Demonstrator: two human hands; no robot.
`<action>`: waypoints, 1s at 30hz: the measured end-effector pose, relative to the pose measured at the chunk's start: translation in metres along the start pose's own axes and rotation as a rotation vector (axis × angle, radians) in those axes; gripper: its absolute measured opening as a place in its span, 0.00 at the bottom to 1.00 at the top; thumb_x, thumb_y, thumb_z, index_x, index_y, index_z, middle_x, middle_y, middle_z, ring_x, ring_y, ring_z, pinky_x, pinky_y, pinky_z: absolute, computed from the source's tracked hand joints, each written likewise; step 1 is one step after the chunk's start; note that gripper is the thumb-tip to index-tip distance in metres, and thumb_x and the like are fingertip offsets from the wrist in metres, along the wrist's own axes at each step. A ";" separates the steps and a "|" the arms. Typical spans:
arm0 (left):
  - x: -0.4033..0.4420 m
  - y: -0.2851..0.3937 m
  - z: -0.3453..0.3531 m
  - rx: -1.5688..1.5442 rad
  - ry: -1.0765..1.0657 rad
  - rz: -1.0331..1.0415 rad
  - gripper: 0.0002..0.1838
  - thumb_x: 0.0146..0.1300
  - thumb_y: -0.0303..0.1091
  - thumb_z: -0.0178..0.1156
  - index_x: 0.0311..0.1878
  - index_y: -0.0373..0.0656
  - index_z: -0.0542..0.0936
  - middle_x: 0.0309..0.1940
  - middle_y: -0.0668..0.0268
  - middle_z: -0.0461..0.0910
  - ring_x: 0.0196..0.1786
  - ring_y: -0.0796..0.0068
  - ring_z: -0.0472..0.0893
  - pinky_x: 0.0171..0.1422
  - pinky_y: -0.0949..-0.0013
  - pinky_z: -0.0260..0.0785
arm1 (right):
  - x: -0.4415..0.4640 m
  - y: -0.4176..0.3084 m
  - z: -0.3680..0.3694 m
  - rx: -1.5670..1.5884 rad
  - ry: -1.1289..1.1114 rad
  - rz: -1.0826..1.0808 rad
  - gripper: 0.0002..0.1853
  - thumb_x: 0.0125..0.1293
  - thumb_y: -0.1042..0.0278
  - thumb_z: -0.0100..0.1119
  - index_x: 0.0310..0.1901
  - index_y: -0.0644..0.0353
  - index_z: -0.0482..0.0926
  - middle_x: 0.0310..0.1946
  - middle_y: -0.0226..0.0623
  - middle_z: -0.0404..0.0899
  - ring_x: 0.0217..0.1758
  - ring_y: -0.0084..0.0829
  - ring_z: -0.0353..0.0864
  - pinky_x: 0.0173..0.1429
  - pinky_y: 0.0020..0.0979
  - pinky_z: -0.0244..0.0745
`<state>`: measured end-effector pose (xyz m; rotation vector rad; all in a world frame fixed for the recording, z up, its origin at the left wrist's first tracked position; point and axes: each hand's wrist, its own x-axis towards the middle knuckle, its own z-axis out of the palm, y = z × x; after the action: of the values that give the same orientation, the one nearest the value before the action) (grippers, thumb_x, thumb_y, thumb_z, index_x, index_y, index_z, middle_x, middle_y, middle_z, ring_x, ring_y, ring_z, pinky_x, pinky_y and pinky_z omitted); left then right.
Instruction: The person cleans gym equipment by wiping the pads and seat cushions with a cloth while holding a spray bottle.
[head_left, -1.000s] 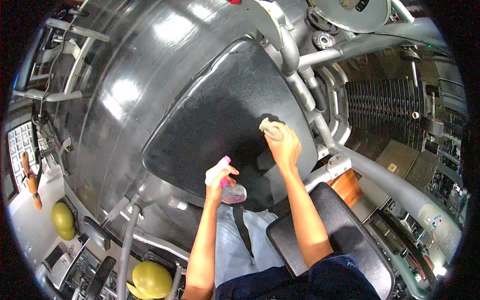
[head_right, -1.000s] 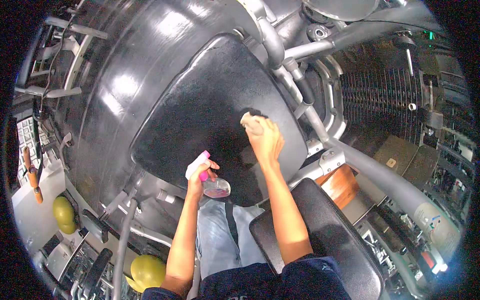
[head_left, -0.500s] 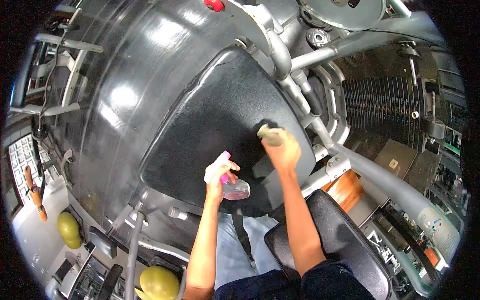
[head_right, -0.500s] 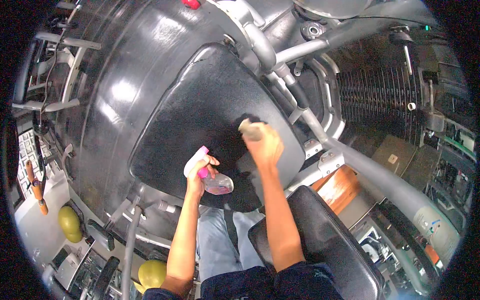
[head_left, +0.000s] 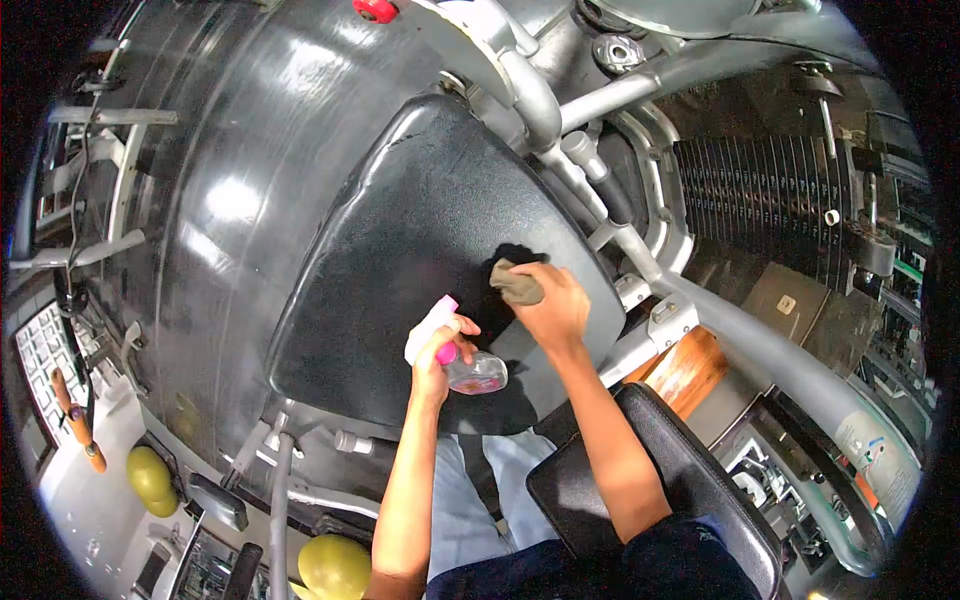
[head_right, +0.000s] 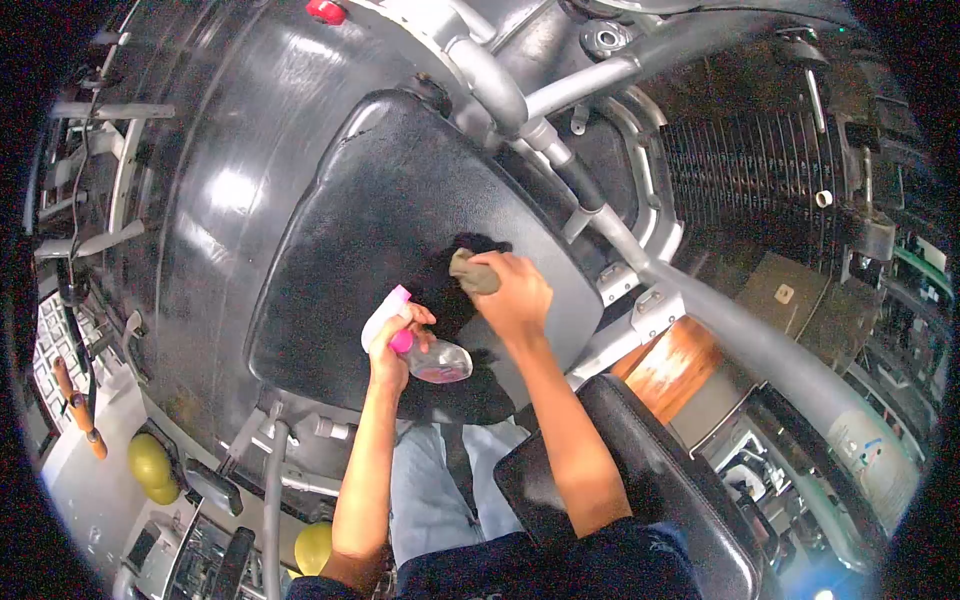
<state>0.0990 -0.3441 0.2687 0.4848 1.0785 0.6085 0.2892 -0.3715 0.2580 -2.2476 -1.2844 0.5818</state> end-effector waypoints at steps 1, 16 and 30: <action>0.002 0.002 0.000 0.001 0.001 -0.003 0.14 0.64 0.37 0.59 0.36 0.32 0.82 0.35 0.54 0.84 0.23 0.70 0.78 0.39 0.65 0.76 | 0.006 0.004 -0.003 0.004 0.000 0.004 0.18 0.45 0.64 0.79 0.41 0.47 0.85 0.36 0.33 0.86 0.41 0.42 0.84 0.45 0.42 0.79; 0.020 0.019 0.022 0.050 -0.046 0.008 0.15 0.65 0.39 0.58 0.35 0.34 0.80 0.35 0.52 0.82 0.23 0.71 0.77 0.39 0.65 0.75 | 0.027 0.020 -0.002 0.074 0.289 0.181 0.17 0.48 0.65 0.78 0.41 0.46 0.84 0.39 0.30 0.86 0.46 0.41 0.84 0.48 0.42 0.78; 0.032 0.033 0.041 0.077 -0.087 0.013 0.15 0.65 0.37 0.57 0.36 0.30 0.80 0.34 0.49 0.82 0.23 0.70 0.79 0.41 0.65 0.76 | 0.099 0.018 -0.049 0.113 -0.084 0.556 0.20 0.53 0.48 0.74 0.47 0.45 0.89 0.40 0.38 0.89 0.46 0.46 0.88 0.51 0.42 0.80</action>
<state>0.1399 -0.3015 0.2844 0.5805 1.0193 0.5534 0.3757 -0.3025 0.2738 -2.5017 -0.6237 0.9244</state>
